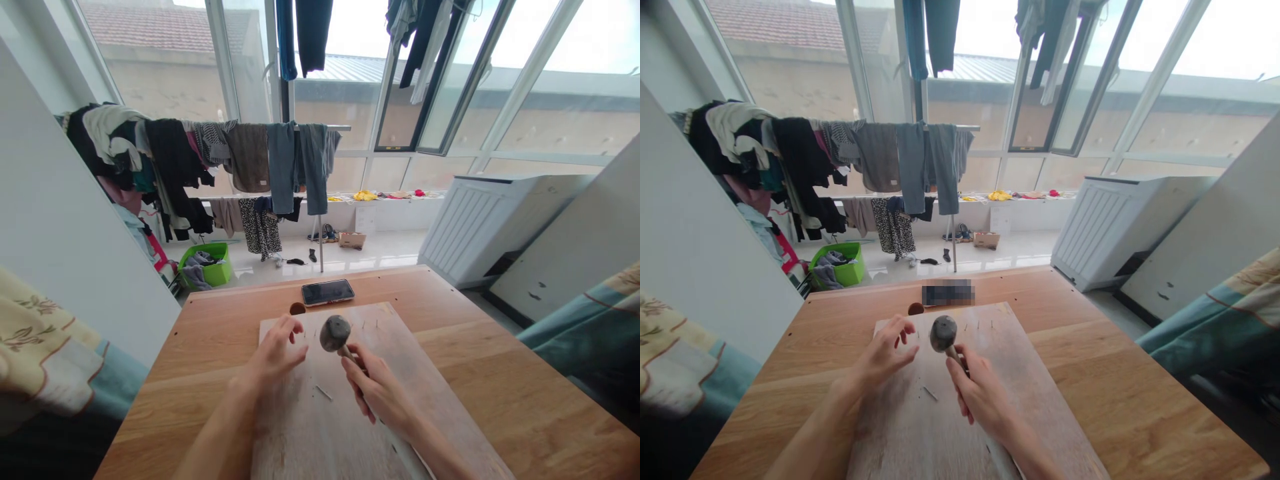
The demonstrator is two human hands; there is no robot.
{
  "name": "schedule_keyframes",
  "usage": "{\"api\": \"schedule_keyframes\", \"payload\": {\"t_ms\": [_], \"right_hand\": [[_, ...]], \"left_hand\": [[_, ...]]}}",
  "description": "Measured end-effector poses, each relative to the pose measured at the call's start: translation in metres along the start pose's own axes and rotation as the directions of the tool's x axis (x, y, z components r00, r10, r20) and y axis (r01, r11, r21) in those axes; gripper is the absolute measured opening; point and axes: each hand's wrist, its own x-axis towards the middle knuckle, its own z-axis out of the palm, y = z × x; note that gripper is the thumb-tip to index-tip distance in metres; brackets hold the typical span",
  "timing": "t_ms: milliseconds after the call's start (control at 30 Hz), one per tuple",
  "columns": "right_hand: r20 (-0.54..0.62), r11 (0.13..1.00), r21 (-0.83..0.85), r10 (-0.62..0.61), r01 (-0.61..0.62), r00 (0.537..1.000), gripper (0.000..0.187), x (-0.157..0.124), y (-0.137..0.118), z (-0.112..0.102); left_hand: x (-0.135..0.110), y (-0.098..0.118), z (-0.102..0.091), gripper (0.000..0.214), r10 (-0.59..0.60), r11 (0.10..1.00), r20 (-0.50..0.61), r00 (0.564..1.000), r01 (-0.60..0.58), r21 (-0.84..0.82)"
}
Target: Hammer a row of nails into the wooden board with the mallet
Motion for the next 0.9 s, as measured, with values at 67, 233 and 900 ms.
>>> {"api": "schedule_keyframes", "payload": {"t_ms": [67, 233, 900], "right_hand": [[0.012, 0.998, -0.022, 0.051, -0.051, 0.999, 0.036, -0.013, 0.013, -0.008], [0.001, 0.989, -0.093, 0.118, -0.117, 0.993, 0.043, -0.032, 0.036, -0.013], [-0.019, 0.994, 0.043, 0.098, -0.097, 0.995, 0.04, -0.034, 0.041, -0.005]], "left_hand": [[-0.017, 0.021, -0.002, 0.021, 0.196, 0.958, 0.139, 0.971, -0.22, 0.182], [-0.049, 0.066, 0.02, 0.016, 0.512, 0.621, 0.414, 0.753, -0.657, 0.427], [-0.012, -0.025, 0.002, 0.02, -0.148, 0.959, -0.193, 0.97, 0.093, -0.267]]}}
